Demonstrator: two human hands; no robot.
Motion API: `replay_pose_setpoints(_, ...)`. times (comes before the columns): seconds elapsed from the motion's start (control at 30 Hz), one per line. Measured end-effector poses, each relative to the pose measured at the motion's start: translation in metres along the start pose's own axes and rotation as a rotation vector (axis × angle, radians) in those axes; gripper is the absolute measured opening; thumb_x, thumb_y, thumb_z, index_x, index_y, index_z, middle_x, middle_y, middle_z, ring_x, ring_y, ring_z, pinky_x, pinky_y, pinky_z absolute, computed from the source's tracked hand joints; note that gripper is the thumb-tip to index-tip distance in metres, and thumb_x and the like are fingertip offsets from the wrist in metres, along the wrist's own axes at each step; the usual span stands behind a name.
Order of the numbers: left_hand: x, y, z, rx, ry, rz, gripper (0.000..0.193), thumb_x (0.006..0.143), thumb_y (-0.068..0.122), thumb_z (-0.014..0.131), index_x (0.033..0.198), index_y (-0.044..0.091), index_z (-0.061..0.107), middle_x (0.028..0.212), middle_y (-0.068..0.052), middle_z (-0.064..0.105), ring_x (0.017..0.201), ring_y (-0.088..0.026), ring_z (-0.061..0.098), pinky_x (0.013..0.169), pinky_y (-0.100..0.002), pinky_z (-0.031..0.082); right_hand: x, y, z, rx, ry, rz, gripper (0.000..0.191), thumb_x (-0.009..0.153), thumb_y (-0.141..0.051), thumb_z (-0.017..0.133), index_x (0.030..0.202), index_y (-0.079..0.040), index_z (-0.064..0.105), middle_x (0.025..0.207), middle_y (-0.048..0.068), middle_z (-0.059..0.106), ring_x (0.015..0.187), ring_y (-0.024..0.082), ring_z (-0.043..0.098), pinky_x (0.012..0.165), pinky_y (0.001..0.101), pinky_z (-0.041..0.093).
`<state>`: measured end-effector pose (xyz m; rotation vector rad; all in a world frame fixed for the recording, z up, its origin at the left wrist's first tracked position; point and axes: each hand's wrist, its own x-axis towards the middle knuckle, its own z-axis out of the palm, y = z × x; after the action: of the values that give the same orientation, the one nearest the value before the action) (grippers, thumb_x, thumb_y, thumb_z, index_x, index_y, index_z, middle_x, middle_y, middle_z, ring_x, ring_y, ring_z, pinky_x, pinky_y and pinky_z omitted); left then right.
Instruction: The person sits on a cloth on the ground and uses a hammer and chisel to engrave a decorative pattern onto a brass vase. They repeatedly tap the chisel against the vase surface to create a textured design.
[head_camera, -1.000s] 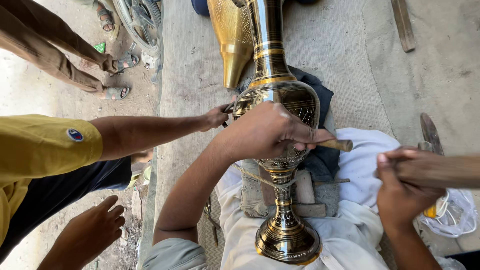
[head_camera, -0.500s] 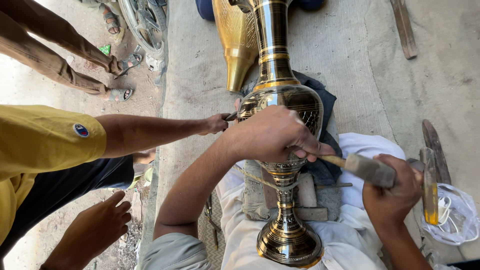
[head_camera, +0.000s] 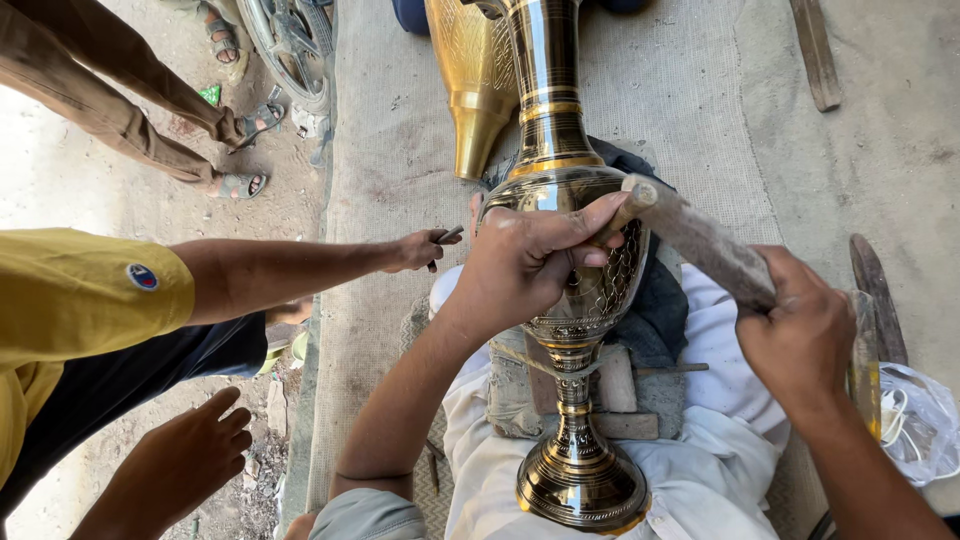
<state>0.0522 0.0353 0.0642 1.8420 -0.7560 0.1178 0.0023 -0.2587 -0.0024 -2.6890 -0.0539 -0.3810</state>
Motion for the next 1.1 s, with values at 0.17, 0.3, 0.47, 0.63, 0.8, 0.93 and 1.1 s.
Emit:
replay_pose_setpoints(0.17,0.003,0.0,-0.002,0.016,-0.057,-0.03,0.077,0.083,-0.02,0.056,0.15,0.018,0.054,0.113,-0.003,0.079,0.103,-0.012,0.079,0.098,-0.026,0.063,0.028,-0.005,-0.025,-0.008,0.023,-0.054,0.057,0.083,-0.007,0.084,0.137,-0.014,0.069,0.099,0.011,0.073,0.088,0.027,0.07,0.076,0.0419,0.054)
replay_pose_setpoints(0.3,0.003,-0.002,-0.002,0.027,-0.054,-0.039,0.077,0.082,-0.02,0.057,0.148,0.018,0.055,0.112,-0.002,0.079,0.102,-0.012,0.079,0.095,-0.026,0.063,0.037,-0.011,-0.043,0.627,-0.039,0.079,0.048,0.088,0.0,0.079,0.133,-0.012,0.067,0.102,0.008,0.073,0.075,0.018,0.063,0.063,0.0335,0.047)
replay_pose_setpoints(0.47,0.002,-0.006,-0.001,0.091,-0.057,-0.016,0.07,0.081,-0.019,0.058,0.141,0.017,0.062,0.109,-0.003,0.08,0.098,-0.013,0.08,0.09,-0.027,0.063,0.043,-0.022,-0.06,0.55,0.034,-0.139,0.031,0.098,0.007,0.075,0.124,-0.003,0.062,0.105,0.01,0.072,0.096,0.013,0.072,0.084,0.0247,0.058)
replay_pose_setpoints(0.63,-0.001,-0.008,-0.001,0.101,-0.05,0.002,0.055,0.087,-0.013,0.066,0.133,0.017,0.068,0.107,-0.003,0.08,0.099,-0.014,0.08,0.092,-0.028,0.064,0.049,-0.05,-0.078,0.492,0.036,-0.087,0.037,0.088,0.006,0.071,0.123,-0.005,0.067,0.101,0.009,0.071,0.091,0.012,0.069,0.079,0.0259,0.055)
replay_pose_setpoints(0.8,-0.006,-0.007,-0.003,0.052,-0.043,0.001,0.062,0.086,-0.017,0.06,0.139,0.015,0.064,0.109,-0.004,0.079,0.098,-0.014,0.08,0.093,-0.028,0.064,0.054,-0.068,-0.093,0.156,-0.005,-0.263,0.037,0.08,0.01,0.072,0.116,0.002,0.07,0.095,0.015,0.073,0.085,0.021,0.071,0.075,0.0328,0.057)
replay_pose_setpoints(0.93,-0.01,-0.007,-0.002,0.088,-0.016,0.019,0.061,0.085,-0.017,0.062,0.139,0.013,0.064,0.108,-0.005,0.08,0.098,-0.014,0.079,0.094,-0.028,0.063,0.057,-0.064,-0.092,0.253,-0.075,-0.13,0.034,0.086,0.01,0.072,0.119,0.002,0.069,0.096,0.015,0.073,0.08,0.021,0.071,0.07,0.0345,0.057)
replay_pose_setpoints(1.1,-0.023,-0.007,0.015,0.007,0.219,0.052,0.055,0.092,-0.017,0.061,0.139,0.012,0.063,0.107,-0.005,0.079,0.095,-0.012,0.079,0.089,-0.025,0.065,0.081,-0.056,-0.098,0.399,-0.118,-0.283,0.033,0.085,0.008,0.07,0.118,0.003,0.064,0.096,0.016,0.07,0.09,0.02,0.07,0.076,0.0331,0.058)
